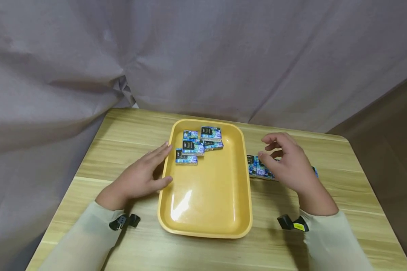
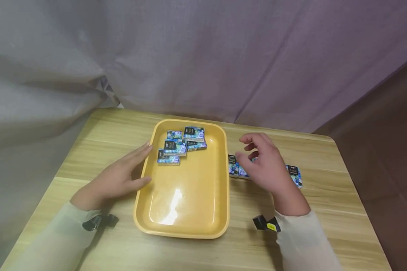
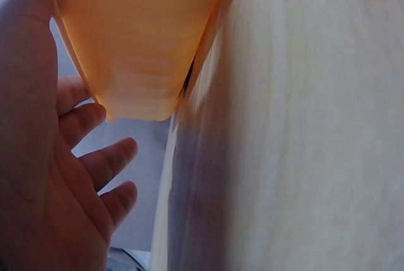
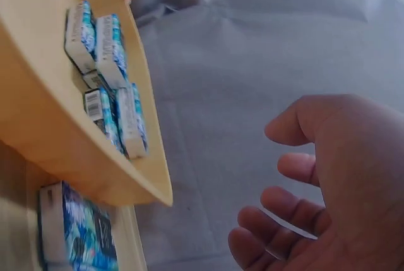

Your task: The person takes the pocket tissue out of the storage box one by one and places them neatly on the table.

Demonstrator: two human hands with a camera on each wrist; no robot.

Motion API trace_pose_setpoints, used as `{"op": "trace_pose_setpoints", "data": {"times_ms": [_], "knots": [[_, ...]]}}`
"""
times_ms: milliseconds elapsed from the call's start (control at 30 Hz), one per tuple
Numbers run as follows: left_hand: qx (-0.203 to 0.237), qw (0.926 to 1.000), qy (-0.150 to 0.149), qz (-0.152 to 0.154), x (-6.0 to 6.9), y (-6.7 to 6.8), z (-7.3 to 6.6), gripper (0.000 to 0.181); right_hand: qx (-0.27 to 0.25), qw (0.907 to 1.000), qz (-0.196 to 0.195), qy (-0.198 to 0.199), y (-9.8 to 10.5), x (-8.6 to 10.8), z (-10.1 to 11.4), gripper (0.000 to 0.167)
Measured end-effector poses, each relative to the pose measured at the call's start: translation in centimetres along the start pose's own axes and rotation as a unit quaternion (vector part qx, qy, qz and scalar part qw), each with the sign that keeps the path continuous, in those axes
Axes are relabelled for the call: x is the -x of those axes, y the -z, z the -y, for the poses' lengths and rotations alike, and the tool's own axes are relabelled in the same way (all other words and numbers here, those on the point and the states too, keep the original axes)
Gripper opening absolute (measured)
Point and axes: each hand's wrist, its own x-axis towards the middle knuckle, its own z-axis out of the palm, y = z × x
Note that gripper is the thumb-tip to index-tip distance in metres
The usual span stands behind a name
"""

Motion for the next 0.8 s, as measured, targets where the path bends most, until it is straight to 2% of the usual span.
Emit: {"op": "trace_pose_setpoints", "data": {"times_ms": [167, 367, 600, 800], "knots": [[-0.001, 1.0, -0.001, 0.0, -0.1, -0.2, 0.1, 0.1, 0.026, 0.9968, 0.062, 0.044, -1.1, -2.5, 1.0, 0.038], [0.002, 1.0, 0.0, -0.001, -0.1, -0.2, 0.1, 0.1, 0.054, 0.985, 0.14, 0.086, -3.0, -5.3, 2.3, 0.043], [0.001, 1.0, 0.0, 0.0, -0.2, -0.2, 0.0, 0.101, 0.093, 0.9583, 0.206, 0.175, -6.0, -8.2, 3.3, 0.052], [0.006, 1.0, -0.002, 0.0, -0.4, -0.3, -0.3, 0.101, 0.171, 0.933, 0.223, 0.225, -8.2, -10.2, 4.0, 0.068]]}}
